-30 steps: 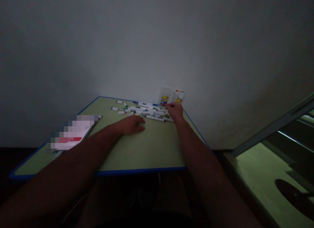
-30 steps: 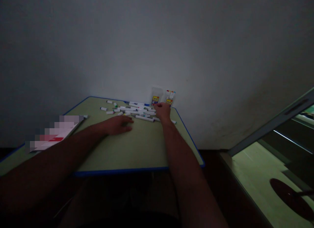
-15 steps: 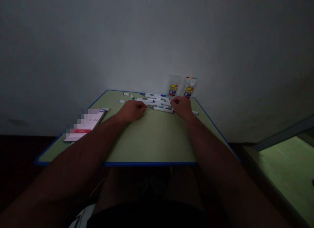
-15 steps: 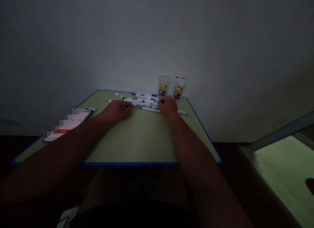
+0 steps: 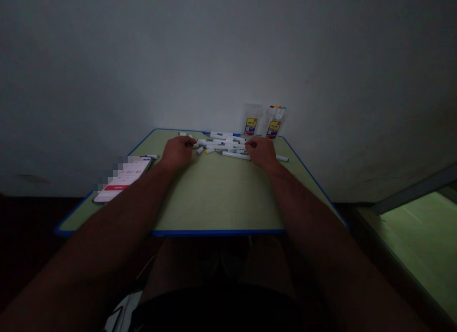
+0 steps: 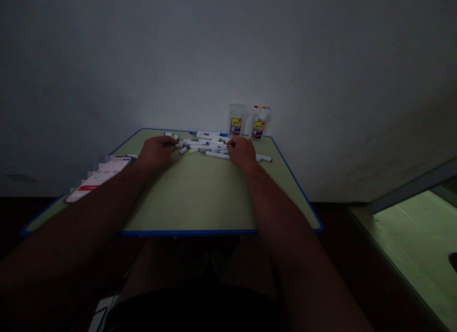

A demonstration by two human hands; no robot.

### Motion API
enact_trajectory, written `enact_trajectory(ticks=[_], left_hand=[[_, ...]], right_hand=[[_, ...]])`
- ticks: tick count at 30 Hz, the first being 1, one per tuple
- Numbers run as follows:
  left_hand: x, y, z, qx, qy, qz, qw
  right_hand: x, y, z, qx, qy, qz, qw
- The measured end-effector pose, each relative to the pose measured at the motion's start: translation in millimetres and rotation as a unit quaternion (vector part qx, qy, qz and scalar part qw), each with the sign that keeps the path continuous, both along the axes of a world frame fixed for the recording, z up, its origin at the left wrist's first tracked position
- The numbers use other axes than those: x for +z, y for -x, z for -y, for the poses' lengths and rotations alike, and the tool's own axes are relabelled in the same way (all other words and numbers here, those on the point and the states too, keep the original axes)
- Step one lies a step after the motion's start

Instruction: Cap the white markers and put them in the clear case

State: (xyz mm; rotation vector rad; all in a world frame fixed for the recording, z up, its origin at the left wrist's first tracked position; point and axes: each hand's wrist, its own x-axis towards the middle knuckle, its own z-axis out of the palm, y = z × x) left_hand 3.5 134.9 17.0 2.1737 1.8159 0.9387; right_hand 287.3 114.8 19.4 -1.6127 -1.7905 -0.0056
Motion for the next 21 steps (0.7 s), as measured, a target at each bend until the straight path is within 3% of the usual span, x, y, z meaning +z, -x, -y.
enact_trajectory(ticks=[5,13,21], left_hand=[[-2.2,-2.4,0.9,-0.027,0.002,-0.058,0.998],[-1.8,-5.0,2.9,-0.029,0.002,-0.064,0.998],[-2.2,-5.5,2.7,-0.048,0.021,-0.068,0.996]], right_hand=[[0.8,2.7,2.2,0.011,0.016,0.013,1.000],[-5.7,6.1,4.1,0.077,0.062,0.093,0.991],[-6.7,8.6,10.2,0.097,0.093,0.153,0.979]])
